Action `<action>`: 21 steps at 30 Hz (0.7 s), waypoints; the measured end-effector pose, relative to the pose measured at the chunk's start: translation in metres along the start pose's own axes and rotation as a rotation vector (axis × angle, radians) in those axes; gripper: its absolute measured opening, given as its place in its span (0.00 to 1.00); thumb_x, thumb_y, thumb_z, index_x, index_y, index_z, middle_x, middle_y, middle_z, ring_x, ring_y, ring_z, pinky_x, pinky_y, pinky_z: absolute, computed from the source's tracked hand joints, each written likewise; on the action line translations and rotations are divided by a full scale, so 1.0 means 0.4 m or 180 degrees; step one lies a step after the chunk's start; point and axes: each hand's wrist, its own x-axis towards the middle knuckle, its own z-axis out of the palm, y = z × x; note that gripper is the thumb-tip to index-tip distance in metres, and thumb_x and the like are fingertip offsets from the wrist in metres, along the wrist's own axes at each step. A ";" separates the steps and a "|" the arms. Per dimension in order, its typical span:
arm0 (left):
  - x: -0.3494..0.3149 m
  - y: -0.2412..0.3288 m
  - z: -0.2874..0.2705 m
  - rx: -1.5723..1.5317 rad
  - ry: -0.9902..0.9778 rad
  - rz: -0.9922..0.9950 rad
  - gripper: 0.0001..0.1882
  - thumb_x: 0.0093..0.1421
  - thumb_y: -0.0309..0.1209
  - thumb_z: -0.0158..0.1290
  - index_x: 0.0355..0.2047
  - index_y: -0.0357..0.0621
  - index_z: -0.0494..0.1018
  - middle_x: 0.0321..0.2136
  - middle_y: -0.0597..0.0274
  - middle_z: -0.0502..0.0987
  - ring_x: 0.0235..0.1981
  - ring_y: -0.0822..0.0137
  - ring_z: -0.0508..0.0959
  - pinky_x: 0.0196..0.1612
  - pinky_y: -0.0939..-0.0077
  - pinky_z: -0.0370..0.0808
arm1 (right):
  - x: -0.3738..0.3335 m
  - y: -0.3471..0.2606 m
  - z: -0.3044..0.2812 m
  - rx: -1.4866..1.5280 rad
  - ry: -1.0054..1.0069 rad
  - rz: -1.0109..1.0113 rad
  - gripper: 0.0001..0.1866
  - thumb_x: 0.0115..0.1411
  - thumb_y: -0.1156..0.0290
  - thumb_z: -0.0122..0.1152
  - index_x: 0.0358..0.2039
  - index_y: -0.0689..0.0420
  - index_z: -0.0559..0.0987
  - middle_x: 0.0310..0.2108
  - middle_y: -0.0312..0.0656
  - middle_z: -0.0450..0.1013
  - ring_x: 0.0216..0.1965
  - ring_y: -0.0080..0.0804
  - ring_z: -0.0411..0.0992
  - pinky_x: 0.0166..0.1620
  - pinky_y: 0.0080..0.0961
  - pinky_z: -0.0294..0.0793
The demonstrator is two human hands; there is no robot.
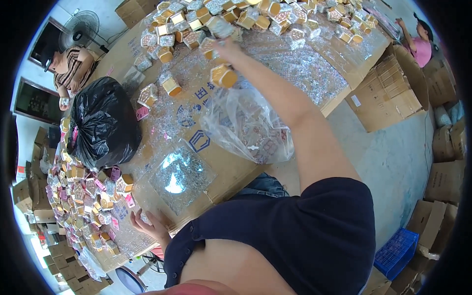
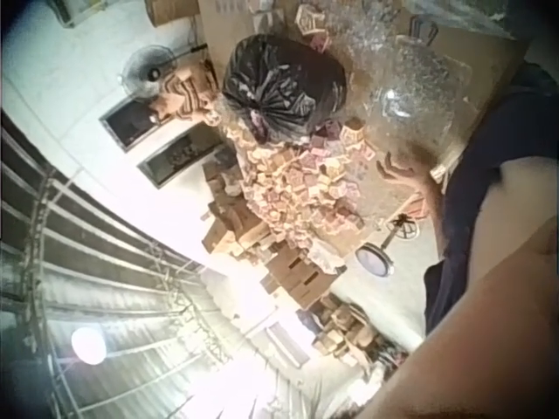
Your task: The person packages and organizes small gold and glitter-covered decorative objects by hand, placing them into plastic bags and arranging them in piles.
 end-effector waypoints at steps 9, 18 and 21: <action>0.115 0.274 -0.028 -0.0367 -0.0611 0.1785 0.18 0.59 0.27 0.56 0.50 0.42 0.69 0.59 0.46 0.62 0.62 0.44 0.60 0.63 0.48 0.55 | -0.120 -0.234 -0.206 0.0096 -0.0641 -0.0711 0.26 0.63 0.47 0.57 0.46 0.59 0.81 0.38 0.44 0.80 0.40 0.28 0.78 0.35 0.24 0.77; -0.111 0.029 0.037 -0.0570 0.0086 0.0471 0.26 0.65 0.40 0.46 0.57 0.36 0.58 0.60 0.42 0.57 0.63 0.44 0.57 0.64 0.45 0.51 | 0.109 0.109 -0.364 -0.3246 0.0977 -0.1643 0.22 0.67 0.47 0.45 0.52 0.44 0.77 0.52 0.35 0.75 0.60 0.39 0.66 0.67 0.53 0.48; -0.130 0.060 0.056 -0.1101 0.0267 -0.0102 0.27 0.67 0.46 0.38 0.59 0.40 0.55 0.62 0.45 0.54 0.65 0.48 0.54 0.66 0.46 0.48 | 0.035 0.066 -0.244 -0.2323 0.0834 -0.1733 0.22 0.68 0.49 0.44 0.51 0.45 0.79 0.52 0.36 0.75 0.62 0.38 0.64 0.70 0.50 0.29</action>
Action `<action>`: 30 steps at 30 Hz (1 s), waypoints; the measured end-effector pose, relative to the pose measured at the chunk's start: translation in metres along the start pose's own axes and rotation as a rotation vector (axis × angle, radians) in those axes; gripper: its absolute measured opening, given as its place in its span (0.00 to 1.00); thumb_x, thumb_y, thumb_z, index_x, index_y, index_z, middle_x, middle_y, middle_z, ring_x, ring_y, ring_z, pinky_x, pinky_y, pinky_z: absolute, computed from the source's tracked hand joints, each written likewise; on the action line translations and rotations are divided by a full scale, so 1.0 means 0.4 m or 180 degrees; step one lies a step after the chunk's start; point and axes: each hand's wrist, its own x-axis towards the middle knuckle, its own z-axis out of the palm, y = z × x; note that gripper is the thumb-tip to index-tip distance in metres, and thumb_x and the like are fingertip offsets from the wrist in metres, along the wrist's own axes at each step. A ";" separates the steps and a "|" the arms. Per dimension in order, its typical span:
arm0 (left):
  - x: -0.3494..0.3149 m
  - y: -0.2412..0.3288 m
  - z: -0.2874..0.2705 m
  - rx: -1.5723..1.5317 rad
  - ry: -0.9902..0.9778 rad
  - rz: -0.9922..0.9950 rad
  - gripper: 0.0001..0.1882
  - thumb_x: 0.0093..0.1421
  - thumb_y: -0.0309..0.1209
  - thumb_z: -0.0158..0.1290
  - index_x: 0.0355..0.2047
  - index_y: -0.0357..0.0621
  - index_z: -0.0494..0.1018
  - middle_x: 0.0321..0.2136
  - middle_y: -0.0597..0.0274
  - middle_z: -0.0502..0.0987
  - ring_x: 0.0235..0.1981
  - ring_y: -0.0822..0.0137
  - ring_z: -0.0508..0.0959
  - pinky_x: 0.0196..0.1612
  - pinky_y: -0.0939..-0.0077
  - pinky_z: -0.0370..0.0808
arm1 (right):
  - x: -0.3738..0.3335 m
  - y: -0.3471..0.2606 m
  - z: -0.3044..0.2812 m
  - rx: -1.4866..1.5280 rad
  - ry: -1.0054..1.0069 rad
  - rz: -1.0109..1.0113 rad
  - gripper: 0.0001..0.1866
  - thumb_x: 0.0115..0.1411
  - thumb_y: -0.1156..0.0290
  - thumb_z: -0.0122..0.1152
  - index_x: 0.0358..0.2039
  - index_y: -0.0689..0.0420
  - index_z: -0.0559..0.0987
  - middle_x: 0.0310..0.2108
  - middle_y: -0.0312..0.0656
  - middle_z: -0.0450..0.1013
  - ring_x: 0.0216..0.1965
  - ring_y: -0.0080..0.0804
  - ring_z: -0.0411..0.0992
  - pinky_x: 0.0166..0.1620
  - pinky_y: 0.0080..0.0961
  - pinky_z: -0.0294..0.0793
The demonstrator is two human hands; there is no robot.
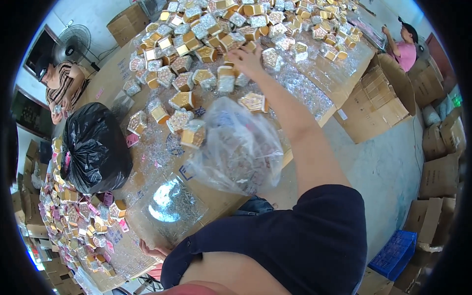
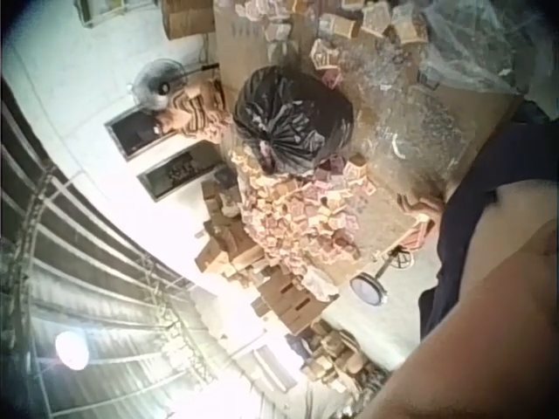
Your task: The person packages and organizes small gold and glitter-covered decorative objects by hand, placing them into plastic bags and arranging them in piles.
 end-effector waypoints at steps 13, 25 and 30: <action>0.090 0.168 -0.043 0.0434 -0.0478 0.1175 0.17 0.62 0.34 0.49 0.50 0.43 0.69 0.52 0.51 0.70 0.56 0.48 0.66 0.60 0.48 0.59 | 0.029 -0.211 0.161 0.0833 0.0457 -0.0138 0.28 0.58 0.39 0.55 0.48 0.46 0.79 0.51 0.51 0.67 0.64 0.55 0.49 0.68 0.53 0.36; 0.245 0.464 0.194 0.0635 -0.3516 0.2571 0.41 0.52 0.46 0.62 0.64 0.50 0.62 0.63 0.48 0.62 0.64 0.44 0.61 0.65 0.51 0.59 | -0.020 -0.265 -0.034 0.1026 -0.1131 -0.0798 0.22 0.67 0.51 0.53 0.47 0.57 0.78 0.41 0.43 0.76 0.44 0.36 0.75 0.47 0.31 0.71; 0.244 0.432 0.150 0.0653 -0.3440 0.2201 0.47 0.49 0.52 0.63 0.66 0.51 0.59 0.67 0.44 0.53 0.69 0.42 0.52 0.67 0.41 0.49 | -0.316 -0.392 -0.194 0.0630 -0.0514 -0.1499 0.21 0.60 0.56 0.63 0.48 0.55 0.77 0.49 0.46 0.74 0.53 0.46 0.70 0.56 0.40 0.67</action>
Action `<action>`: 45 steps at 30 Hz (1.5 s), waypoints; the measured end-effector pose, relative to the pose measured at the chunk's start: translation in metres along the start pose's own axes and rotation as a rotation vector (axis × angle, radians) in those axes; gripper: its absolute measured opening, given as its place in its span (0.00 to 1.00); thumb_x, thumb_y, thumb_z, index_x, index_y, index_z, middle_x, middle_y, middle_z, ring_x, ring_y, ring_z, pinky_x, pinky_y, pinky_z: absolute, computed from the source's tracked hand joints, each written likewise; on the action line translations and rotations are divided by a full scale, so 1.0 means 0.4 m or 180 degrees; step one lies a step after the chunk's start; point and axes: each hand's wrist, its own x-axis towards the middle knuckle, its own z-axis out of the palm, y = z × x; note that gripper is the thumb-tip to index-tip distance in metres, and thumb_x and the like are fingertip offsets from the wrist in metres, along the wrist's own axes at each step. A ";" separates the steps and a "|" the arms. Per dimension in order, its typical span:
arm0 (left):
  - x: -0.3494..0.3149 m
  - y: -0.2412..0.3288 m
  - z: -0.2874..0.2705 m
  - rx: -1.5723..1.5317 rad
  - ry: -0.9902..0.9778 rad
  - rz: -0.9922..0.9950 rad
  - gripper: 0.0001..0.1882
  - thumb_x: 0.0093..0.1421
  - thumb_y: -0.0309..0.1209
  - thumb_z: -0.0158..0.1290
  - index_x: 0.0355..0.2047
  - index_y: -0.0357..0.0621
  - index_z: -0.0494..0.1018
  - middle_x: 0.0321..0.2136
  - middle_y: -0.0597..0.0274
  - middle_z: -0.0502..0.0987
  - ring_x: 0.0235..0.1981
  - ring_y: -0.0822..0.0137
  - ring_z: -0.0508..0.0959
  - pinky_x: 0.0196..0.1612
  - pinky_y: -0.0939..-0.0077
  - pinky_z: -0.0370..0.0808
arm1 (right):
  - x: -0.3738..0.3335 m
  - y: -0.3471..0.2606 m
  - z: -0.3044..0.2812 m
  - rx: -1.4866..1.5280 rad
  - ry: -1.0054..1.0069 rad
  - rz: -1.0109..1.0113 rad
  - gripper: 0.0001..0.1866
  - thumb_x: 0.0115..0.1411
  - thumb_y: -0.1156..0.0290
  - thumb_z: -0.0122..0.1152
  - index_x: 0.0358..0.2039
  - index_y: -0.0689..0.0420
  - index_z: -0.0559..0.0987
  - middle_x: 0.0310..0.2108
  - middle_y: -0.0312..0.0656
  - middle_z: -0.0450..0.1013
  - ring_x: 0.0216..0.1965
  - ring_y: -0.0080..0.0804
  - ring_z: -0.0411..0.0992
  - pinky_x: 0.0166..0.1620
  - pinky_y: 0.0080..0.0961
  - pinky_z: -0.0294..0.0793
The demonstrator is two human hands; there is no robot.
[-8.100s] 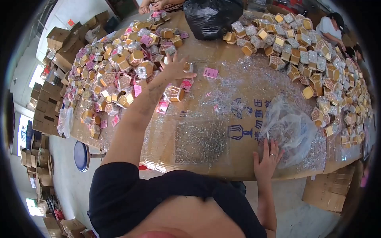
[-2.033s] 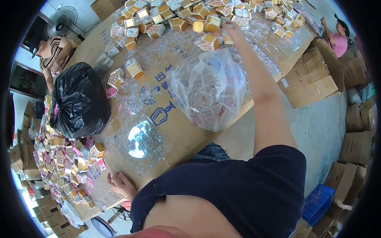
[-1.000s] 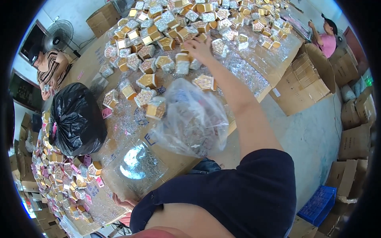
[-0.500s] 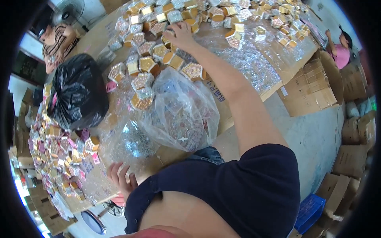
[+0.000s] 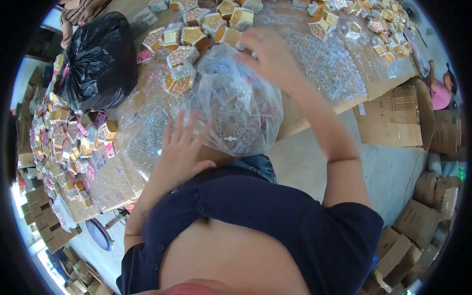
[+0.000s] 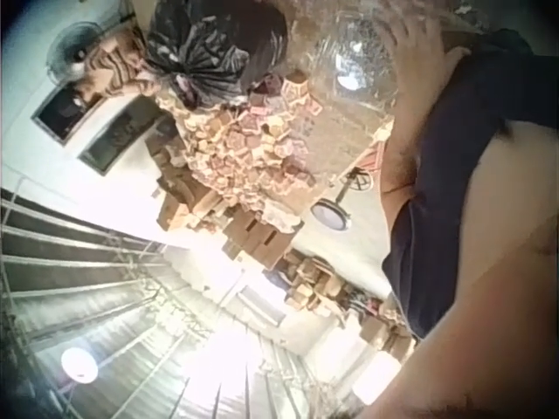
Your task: The person packages and organizes small gold and glitter-covered decorative objects by hand, placing them into plastic bags and arranging them in piles.
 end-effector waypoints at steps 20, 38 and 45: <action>-0.027 -0.025 0.002 0.0090 0.0038 0.0069 0.49 0.44 0.49 0.66 0.66 0.55 0.59 0.70 0.53 0.51 0.69 0.46 0.51 0.68 0.42 0.47 | -0.144 -0.090 -0.024 0.1873 0.1118 0.1780 0.12 0.55 0.81 0.54 0.40 0.58 0.77 0.39 0.40 0.76 0.40 0.30 0.74 0.43 0.23 0.73; 0.202 -0.081 -0.107 0.0164 0.0798 0.0124 0.17 0.53 0.24 0.54 0.44 0.49 0.76 0.36 0.58 0.79 0.39 0.54 0.79 0.39 0.60 0.76 | 0.047 -0.098 -0.257 0.4046 0.1263 0.1409 0.14 0.64 0.75 0.52 0.51 0.59 0.72 0.41 0.39 0.75 0.42 0.26 0.75 0.45 0.23 0.73; 0.314 -0.063 -0.220 -0.1233 0.1728 -0.0338 0.13 0.58 0.29 0.56 0.44 0.43 0.75 0.31 0.53 0.81 0.33 0.54 0.82 0.36 0.61 0.77 | 0.093 -0.220 -0.226 0.2991 -0.0042 0.1069 0.20 0.65 0.78 0.50 0.58 0.60 0.68 0.51 0.39 0.71 0.48 0.25 0.70 0.51 0.22 0.68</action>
